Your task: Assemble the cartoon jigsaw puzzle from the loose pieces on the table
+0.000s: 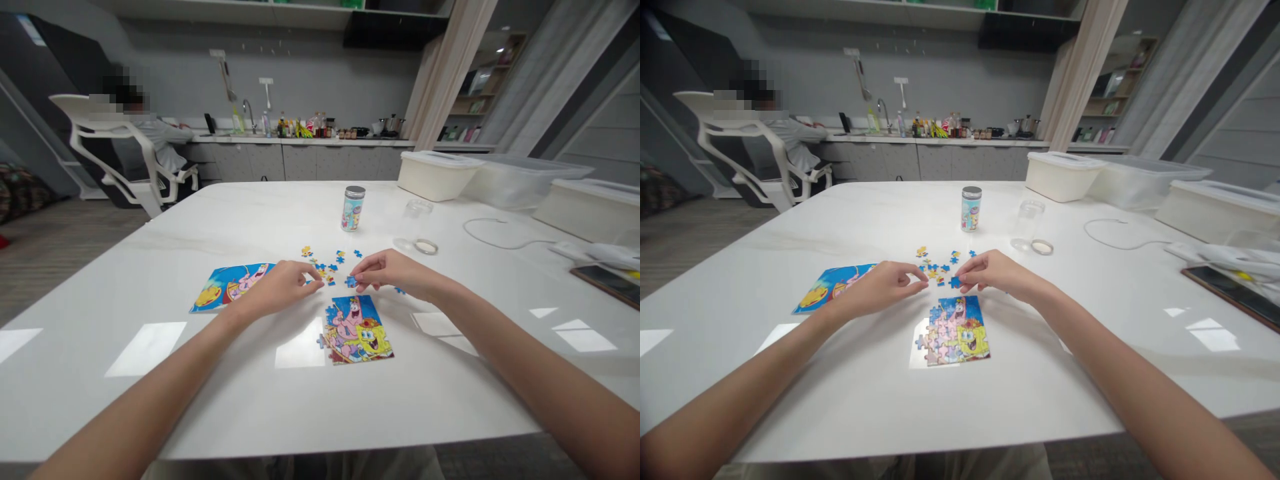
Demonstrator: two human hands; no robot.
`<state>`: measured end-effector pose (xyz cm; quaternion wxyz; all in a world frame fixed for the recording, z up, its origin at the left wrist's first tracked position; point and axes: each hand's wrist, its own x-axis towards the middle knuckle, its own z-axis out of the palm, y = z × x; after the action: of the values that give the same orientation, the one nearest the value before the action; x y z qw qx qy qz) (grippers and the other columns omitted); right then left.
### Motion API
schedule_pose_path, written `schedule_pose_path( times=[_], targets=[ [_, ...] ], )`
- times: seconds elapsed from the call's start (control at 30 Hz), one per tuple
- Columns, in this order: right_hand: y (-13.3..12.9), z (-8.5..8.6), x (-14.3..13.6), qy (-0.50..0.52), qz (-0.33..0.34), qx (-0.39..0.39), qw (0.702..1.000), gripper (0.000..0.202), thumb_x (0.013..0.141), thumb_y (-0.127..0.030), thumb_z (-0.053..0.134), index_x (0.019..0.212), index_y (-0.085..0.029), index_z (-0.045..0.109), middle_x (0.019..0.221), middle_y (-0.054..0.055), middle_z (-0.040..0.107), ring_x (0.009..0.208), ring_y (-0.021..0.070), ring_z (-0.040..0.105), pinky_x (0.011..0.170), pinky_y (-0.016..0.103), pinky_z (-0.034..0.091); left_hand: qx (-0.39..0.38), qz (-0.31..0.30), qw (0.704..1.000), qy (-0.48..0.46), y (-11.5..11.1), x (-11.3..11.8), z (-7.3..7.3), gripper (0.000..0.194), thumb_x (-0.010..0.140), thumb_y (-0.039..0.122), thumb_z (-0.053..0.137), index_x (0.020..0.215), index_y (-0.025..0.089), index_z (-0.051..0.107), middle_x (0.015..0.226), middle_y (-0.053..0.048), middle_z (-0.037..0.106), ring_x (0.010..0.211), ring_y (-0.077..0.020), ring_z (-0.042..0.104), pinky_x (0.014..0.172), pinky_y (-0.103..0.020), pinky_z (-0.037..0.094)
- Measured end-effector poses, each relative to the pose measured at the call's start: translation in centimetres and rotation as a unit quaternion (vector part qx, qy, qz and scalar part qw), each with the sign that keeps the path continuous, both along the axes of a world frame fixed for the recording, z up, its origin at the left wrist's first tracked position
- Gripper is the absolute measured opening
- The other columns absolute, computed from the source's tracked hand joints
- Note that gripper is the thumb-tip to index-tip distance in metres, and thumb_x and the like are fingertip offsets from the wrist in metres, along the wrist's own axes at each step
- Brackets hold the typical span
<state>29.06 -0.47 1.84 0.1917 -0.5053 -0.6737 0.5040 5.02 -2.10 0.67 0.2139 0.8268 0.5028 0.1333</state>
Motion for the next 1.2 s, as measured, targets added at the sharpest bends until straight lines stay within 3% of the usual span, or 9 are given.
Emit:
schedule_pose_path(
  times=[0.13, 0.27, 0.53, 0.63, 0.87, 1.2],
  targets=[
    [-0.3, -0.5, -0.4, 0.021, 0.013, -0.005, 1.0, 0.016, 0.074, -0.029, 0.068, 0.085, -0.018, 0.072, 0.077, 0.006, 0.073, 0.076, 0.0159, 0.067, 0.062, 0.024, 0.048, -0.112, 0.054, 0.985, -0.116, -0.2, 0.9, -0.2, 0.036, 0.083, 0.049, 0.052, 0.09, 0.019, 0.07, 0.044, 0.006, 0.04, 0.041, -0.0077, 0.03, 0.043, -0.023, 0.023],
    [-0.5, -1.1, -0.9, 0.036, 0.017, -0.013, 0.999, 0.017, 0.074, -0.03, 0.069, 0.085, -0.017, 0.072, 0.075, 0.007, 0.073, 0.074, 0.0162, 0.067, 0.059, 0.023, 0.048, -0.178, 0.063, 0.974, -0.129, -0.5, 1.5, -0.3, 0.038, 0.083, 0.05, 0.053, 0.092, 0.018, 0.07, 0.04, 0.007, 0.032, 0.038, -0.0068, 0.025, 0.041, -0.024, 0.018],
    [-0.9, -1.9, -1.9, 0.033, 0.026, -0.017, 0.999, 0.019, 0.078, -0.032, 0.064, 0.088, -0.017, 0.072, 0.082, 0.008, 0.074, 0.074, 0.0163, 0.067, 0.062, 0.025, 0.051, -0.204, 0.087, 0.962, -0.162, -0.5, 1.8, -0.8, 0.028, 0.078, 0.042, 0.06, 0.085, 0.017, 0.072, 0.04, 0.007, 0.035, 0.038, -0.0071, 0.027, 0.042, -0.025, 0.021],
    [-0.8, -2.0, -1.7, -0.007, 0.028, 0.047, 0.998, 0.016, 0.08, -0.027, 0.06, 0.087, -0.018, 0.07, 0.088, 0.007, 0.074, 0.075, 0.0149, 0.066, 0.065, 0.025, 0.051, -0.209, 0.11, 0.96, -0.151, -0.4, 1.6, -0.6, 0.025, 0.075, 0.04, 0.061, 0.081, 0.018, 0.072, 0.04, 0.007, 0.034, 0.039, -0.0073, 0.027, 0.042, -0.025, 0.022],
    [-0.9, -1.4, -1.5, -0.124, 0.076, 0.164, 0.976, 0.017, 0.083, -0.026, 0.054, 0.086, -0.019, 0.07, 0.077, 0.003, 0.071, 0.07, 0.0137, 0.063, 0.068, 0.026, 0.047, -0.218, 0.117, 0.963, -0.103, -0.7, 1.7, -0.2, 0.021, 0.071, 0.036, 0.061, 0.076, 0.018, 0.072, 0.041, 0.006, 0.036, 0.04, -0.008, 0.029, 0.042, -0.025, 0.024],
    [-1.6, -1.6, -1.9, -0.132, 0.133, 0.13, 0.974, 0.013, 0.084, -0.025, 0.052, 0.086, -0.018, 0.062, 0.074, 0.001, 0.067, 0.065, 0.0118, 0.061, 0.061, 0.023, 0.045, -0.22, 0.118, 0.964, -0.097, -0.6, 1.7, -0.7, 0.024, 0.071, 0.037, 0.061, 0.076, 0.016, 0.072, 0.043, 0.006, 0.039, 0.041, -0.0073, 0.03, 0.041, -0.023, 0.023]
  ],
)
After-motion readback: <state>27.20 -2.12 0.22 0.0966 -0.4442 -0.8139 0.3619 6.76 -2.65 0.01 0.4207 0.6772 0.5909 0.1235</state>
